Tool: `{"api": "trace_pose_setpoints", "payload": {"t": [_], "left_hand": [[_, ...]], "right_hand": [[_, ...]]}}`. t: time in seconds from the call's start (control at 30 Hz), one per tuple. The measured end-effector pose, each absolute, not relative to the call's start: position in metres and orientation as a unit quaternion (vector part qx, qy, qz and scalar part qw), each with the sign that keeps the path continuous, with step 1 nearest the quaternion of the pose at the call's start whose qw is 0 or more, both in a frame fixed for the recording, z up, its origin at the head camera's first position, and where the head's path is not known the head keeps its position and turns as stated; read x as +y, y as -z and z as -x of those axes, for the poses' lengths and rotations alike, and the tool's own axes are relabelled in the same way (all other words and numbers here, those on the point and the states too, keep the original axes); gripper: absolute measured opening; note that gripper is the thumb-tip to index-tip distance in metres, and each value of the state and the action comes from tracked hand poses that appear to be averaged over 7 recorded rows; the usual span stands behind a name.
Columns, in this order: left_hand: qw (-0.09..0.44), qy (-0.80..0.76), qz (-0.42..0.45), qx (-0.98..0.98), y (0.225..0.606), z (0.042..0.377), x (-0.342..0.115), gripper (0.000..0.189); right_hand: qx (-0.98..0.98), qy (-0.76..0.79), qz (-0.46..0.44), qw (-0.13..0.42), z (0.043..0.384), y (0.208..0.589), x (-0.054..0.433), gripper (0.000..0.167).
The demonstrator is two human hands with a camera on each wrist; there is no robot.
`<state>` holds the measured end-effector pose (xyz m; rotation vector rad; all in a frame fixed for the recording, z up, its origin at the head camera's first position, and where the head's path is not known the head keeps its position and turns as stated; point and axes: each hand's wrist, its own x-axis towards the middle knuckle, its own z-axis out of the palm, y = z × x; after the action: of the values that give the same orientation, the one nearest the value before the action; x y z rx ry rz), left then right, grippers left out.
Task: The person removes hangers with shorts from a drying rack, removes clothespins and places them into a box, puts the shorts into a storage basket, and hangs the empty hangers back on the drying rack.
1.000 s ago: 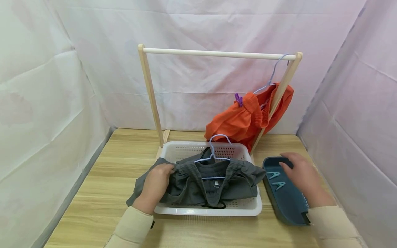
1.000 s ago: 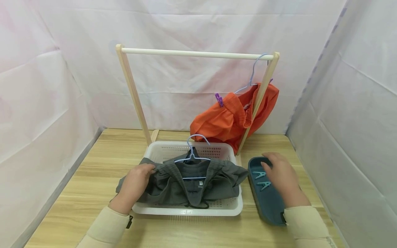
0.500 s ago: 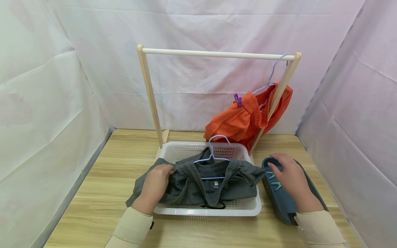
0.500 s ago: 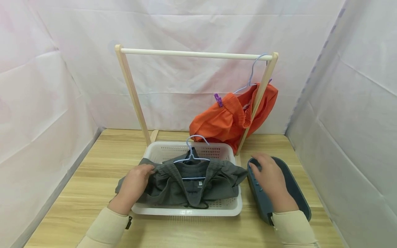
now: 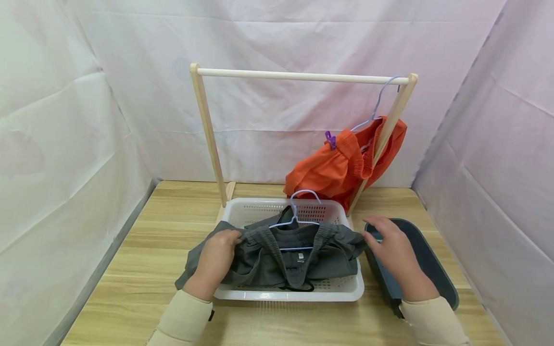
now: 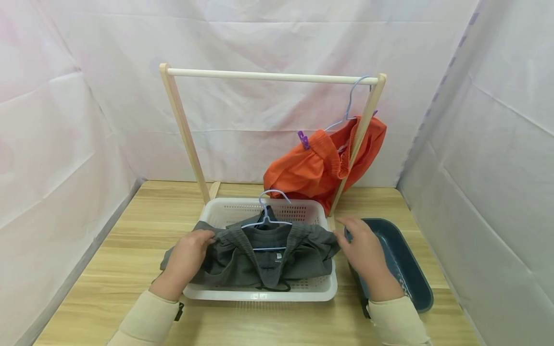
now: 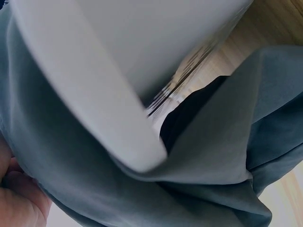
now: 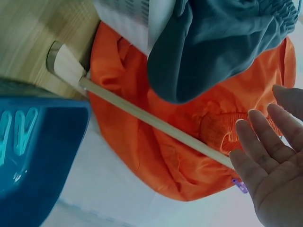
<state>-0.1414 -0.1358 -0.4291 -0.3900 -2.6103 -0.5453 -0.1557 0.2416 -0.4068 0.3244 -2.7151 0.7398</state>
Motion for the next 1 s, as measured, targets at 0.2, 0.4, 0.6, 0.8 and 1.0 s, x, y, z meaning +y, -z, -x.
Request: {"api": "trace_pose_setpoints", "payload": {"t": [0.2, 0.4, 0.6, 0.8, 1.0], "left_hand": [[0.224, 0.199, 0.141, -0.943, 0.429, 0.141, -0.137, 0.017], [0.228, 0.196, 0.143, -0.943, 0.429, 0.14, -0.137, 0.015], [0.227, 0.197, 0.145, -0.943, 0.429, 0.14, -0.136, 0.016], [0.228, 0.198, 0.147, -0.942, 0.428, 0.14, -0.136, 0.016], [0.225, 0.197, 0.145, -0.943, 0.428, 0.14, -0.135, 0.016]], "right_hand": [[-0.948, -0.261, -0.133, 0.121, 0.157, 0.402, 0.229, 0.035], [-0.947, -0.262, -0.159, 0.095, 0.159, 0.4, 0.218, 0.039], [-0.945, -0.266, -0.172, 0.08, 0.161, 0.396, 0.207, 0.04], [-0.945, -0.256, -0.192, 0.071, 0.164, 0.395, 0.197, 0.04], [-0.943, -0.259, -0.203, 0.058, 0.167, 0.395, 0.192, 0.041]]}}
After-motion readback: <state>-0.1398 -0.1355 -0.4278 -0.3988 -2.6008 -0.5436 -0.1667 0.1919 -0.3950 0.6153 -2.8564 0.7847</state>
